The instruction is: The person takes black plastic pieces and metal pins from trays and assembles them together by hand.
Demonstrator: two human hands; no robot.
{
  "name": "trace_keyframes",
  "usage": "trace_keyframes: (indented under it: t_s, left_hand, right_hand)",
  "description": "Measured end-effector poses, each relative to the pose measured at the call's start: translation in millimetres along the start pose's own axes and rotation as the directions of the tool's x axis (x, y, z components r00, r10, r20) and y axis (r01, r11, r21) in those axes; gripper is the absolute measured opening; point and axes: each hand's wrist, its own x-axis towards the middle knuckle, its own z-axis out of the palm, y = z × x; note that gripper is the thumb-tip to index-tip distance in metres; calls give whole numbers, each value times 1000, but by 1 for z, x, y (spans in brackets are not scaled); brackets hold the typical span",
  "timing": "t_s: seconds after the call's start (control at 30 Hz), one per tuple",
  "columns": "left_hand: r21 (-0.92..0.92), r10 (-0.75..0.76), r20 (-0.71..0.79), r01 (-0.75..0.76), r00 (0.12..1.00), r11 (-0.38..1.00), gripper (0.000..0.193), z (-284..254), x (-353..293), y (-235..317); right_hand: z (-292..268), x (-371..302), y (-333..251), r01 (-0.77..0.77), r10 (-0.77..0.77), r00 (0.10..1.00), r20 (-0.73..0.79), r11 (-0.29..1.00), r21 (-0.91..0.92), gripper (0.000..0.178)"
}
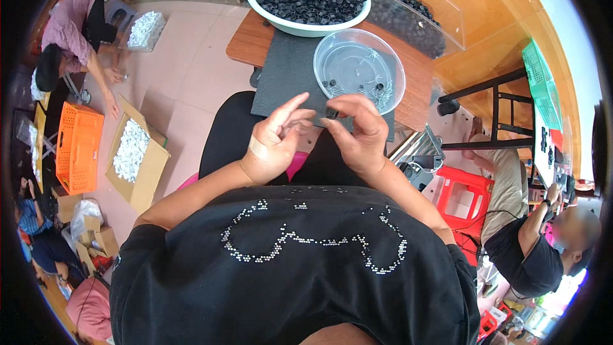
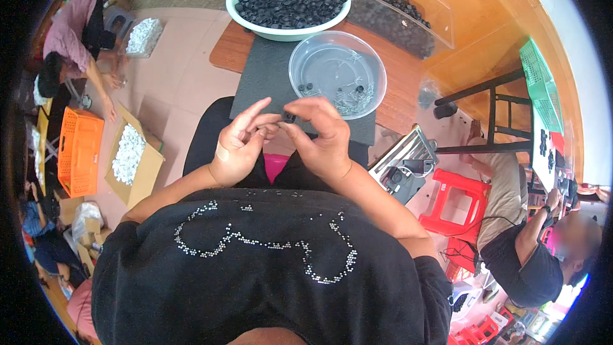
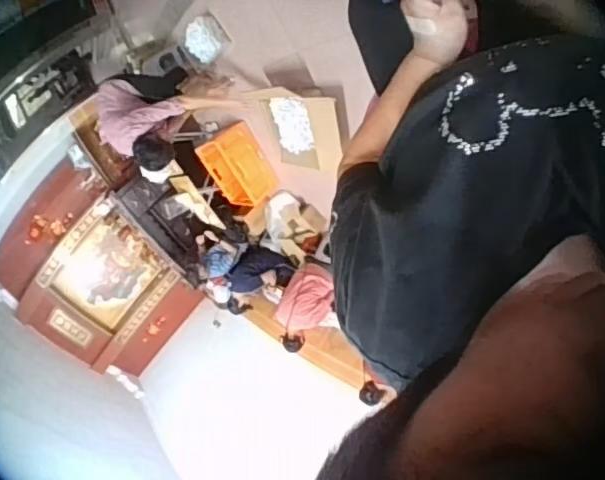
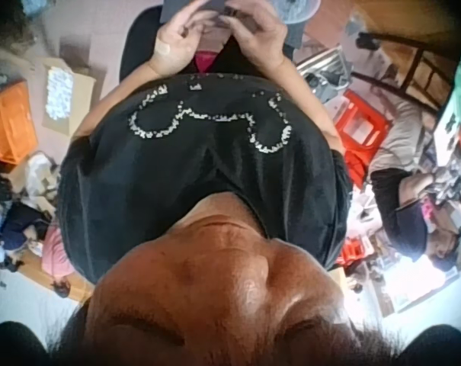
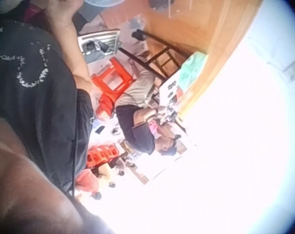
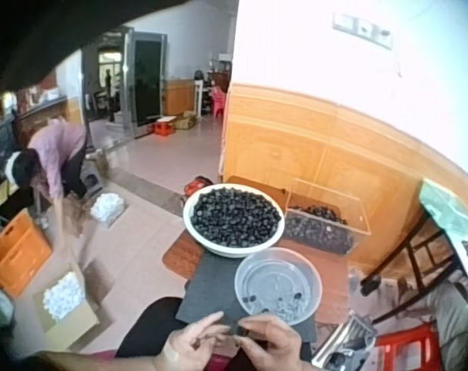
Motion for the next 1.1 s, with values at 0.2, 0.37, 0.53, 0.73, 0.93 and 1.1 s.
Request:
trace_keyframes:
  t_s: [0.2,0.37,0.53,0.73,0.93,1.1]
  left_hand:
    - [460,-175,12,150,984,875,49,-49,-15,-90]
    - [380,-348,2,321,937,867,41,-57,-10,-105]
    - [279,-417,-17,405,909,871,38,-56,-9,-103]
    - [277,-437,-5,421,899,864,36,-52,-6,-99]
    - [274,-414,-12,401,910,874,36,-47,-14,-97]
    - [213,-407,-37,405,913,889,35,3,-67,-146]
  right_hand:
    - [-21,15,1,40,-47,990,-132,998,-50,33]
    - [-27,17,3,-75,125,967,-223,973,220,30]
    - [-35,15,3,-99,162,958,-236,962,255,28]
    - [-43,10,3,-75,130,953,-275,977,200,23]
    - [-48,3,-2,-88,121,950,-289,988,125,18]
    - [-74,-67,14,-162,187,960,-206,978,131,20]
